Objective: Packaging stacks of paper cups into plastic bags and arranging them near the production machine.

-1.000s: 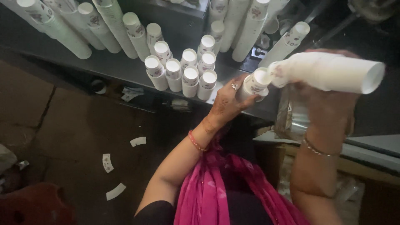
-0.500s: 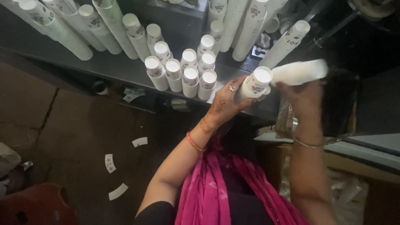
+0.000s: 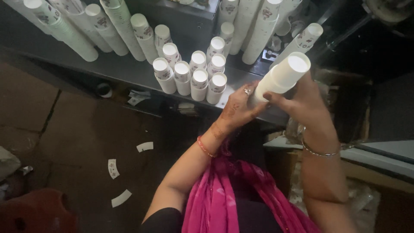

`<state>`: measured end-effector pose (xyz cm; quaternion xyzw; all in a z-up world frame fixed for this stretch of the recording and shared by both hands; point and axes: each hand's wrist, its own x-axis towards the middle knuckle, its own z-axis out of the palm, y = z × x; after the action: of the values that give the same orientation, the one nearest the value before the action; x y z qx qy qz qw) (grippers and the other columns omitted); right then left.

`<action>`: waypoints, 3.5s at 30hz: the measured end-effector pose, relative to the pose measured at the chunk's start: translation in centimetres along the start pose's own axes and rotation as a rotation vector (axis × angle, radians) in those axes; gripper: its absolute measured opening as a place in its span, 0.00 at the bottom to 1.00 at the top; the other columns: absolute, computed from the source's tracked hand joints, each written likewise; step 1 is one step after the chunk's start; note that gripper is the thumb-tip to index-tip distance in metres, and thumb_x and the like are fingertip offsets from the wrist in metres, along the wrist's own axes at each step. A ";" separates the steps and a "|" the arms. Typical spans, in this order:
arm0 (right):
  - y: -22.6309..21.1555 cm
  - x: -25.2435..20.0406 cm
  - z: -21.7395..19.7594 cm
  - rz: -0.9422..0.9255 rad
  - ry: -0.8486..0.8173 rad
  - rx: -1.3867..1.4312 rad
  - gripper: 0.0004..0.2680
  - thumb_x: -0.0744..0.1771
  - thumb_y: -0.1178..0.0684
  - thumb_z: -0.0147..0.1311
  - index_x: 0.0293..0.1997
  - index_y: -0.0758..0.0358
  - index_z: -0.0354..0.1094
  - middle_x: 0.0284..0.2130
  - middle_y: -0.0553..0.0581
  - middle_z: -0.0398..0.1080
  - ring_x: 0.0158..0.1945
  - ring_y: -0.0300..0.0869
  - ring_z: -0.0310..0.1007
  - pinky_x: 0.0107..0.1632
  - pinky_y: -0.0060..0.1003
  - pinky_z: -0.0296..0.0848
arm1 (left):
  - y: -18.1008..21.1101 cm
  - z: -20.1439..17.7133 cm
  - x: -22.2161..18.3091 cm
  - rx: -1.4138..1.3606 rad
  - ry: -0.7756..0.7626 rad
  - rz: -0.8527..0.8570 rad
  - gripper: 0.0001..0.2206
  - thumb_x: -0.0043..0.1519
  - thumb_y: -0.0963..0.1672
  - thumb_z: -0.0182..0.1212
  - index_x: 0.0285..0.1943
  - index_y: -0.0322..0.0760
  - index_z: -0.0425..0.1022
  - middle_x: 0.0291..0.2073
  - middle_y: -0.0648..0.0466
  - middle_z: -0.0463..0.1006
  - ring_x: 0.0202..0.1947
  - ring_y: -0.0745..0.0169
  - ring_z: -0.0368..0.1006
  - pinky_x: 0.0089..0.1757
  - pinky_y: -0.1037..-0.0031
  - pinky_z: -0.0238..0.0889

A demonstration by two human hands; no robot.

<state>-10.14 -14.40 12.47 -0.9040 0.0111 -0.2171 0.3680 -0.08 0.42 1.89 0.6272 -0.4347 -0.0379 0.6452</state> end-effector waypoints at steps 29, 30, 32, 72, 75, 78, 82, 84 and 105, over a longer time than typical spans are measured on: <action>0.0 -1.8 -0.1 0.043 0.116 0.399 0.21 0.64 0.61 0.70 0.61 0.67 0.64 0.53 0.56 0.72 0.58 0.41 0.74 0.61 0.38 0.75 | 0.8 0.3 0.1 0.113 0.039 0.018 0.24 0.59 0.47 0.71 0.63 0.33 0.73 0.54 0.43 0.79 0.54 0.46 0.79 0.55 0.65 0.72; 0.2 -2.0 -0.5 0.078 0.118 0.385 0.19 0.64 0.61 0.70 0.60 0.67 0.65 0.51 0.56 0.74 0.56 0.41 0.76 0.59 0.37 0.76 | 1.1 0.2 0.2 0.099 0.035 0.003 0.24 0.59 0.47 0.72 0.62 0.33 0.74 0.53 0.43 0.80 0.54 0.46 0.79 0.54 0.65 0.72; 0.3 -2.0 -0.9 0.114 0.121 0.371 0.18 0.65 0.60 0.70 0.59 0.68 0.66 0.50 0.57 0.76 0.54 0.41 0.78 0.57 0.36 0.78 | 1.0 0.1 0.1 0.084 0.032 -0.012 0.24 0.58 0.47 0.72 0.62 0.34 0.74 0.52 0.43 0.80 0.53 0.46 0.80 0.54 0.65 0.73; 9.1 -4.0 -0.3 0.316 0.196 0.044 0.18 0.64 0.58 0.70 0.57 0.66 0.67 0.50 0.60 0.75 0.54 0.45 0.76 0.57 0.39 0.74 | -3.0 0.1 -2.0 0.079 -0.039 -0.114 0.28 0.54 0.43 0.73 0.64 0.37 0.70 0.54 0.42 0.79 0.55 0.43 0.77 0.54 0.63 0.71; 1.8 -2.4 -1.6 0.055 0.207 0.312 0.15 0.68 0.59 0.67 0.59 0.66 0.66 0.52 0.59 0.74 0.56 0.42 0.76 0.59 0.37 0.77 | -5.1 0.4 -3.4 0.076 -0.048 -0.105 0.28 0.55 0.44 0.73 0.64 0.35 0.70 0.54 0.41 0.78 0.56 0.43 0.76 0.54 0.62 0.71; -2.7 -0.8 -1.8 -0.047 0.088 0.474 0.16 0.68 0.58 0.66 0.59 0.66 0.64 0.53 0.58 0.75 0.56 0.41 0.77 0.59 0.36 0.79 | -6.3 0.8 -4.1 0.078 -0.034 -0.085 0.26 0.56 0.43 0.72 0.64 0.34 0.71 0.54 0.42 0.78 0.57 0.43 0.75 0.56 0.62 0.70; -0.9 1.3 -1.5 -0.047 -0.292 0.420 0.17 0.67 0.60 0.63 0.60 0.70 0.62 0.54 0.61 0.75 0.55 0.42 0.77 0.55 0.36 0.80 | -7.8 0.9 -4.6 0.043 -0.069 -0.188 0.24 0.55 0.44 0.73 0.61 0.33 0.73 0.54 0.43 0.78 0.56 0.45 0.76 0.55 0.64 0.68; 0.0 1.2 -2.0 0.016 -0.377 0.429 0.19 0.65 0.60 0.62 0.62 0.69 0.61 0.55 0.61 0.74 0.54 0.42 0.77 0.53 0.36 0.81 | -9.1 1.0 -5.0 0.060 -0.087 -0.164 0.24 0.54 0.45 0.75 0.59 0.34 0.74 0.52 0.43 0.79 0.55 0.44 0.75 0.55 0.63 0.68; 4.9 -1.0 3.1 0.078 -0.231 0.405 0.22 0.63 0.66 0.67 0.62 0.68 0.63 0.55 0.58 0.72 0.60 0.44 0.74 0.61 0.40 0.77 | -8.5 1.5 -3.1 0.095 0.022 -0.099 0.25 0.52 0.47 0.77 0.57 0.34 0.76 0.51 0.44 0.79 0.52 0.45 0.77 0.52 0.64 0.72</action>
<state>-9.17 -15.75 6.83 -0.8295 -0.0398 -0.0958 0.5489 1.30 -0.67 -7.05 0.6783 -0.3970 -0.0421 0.6168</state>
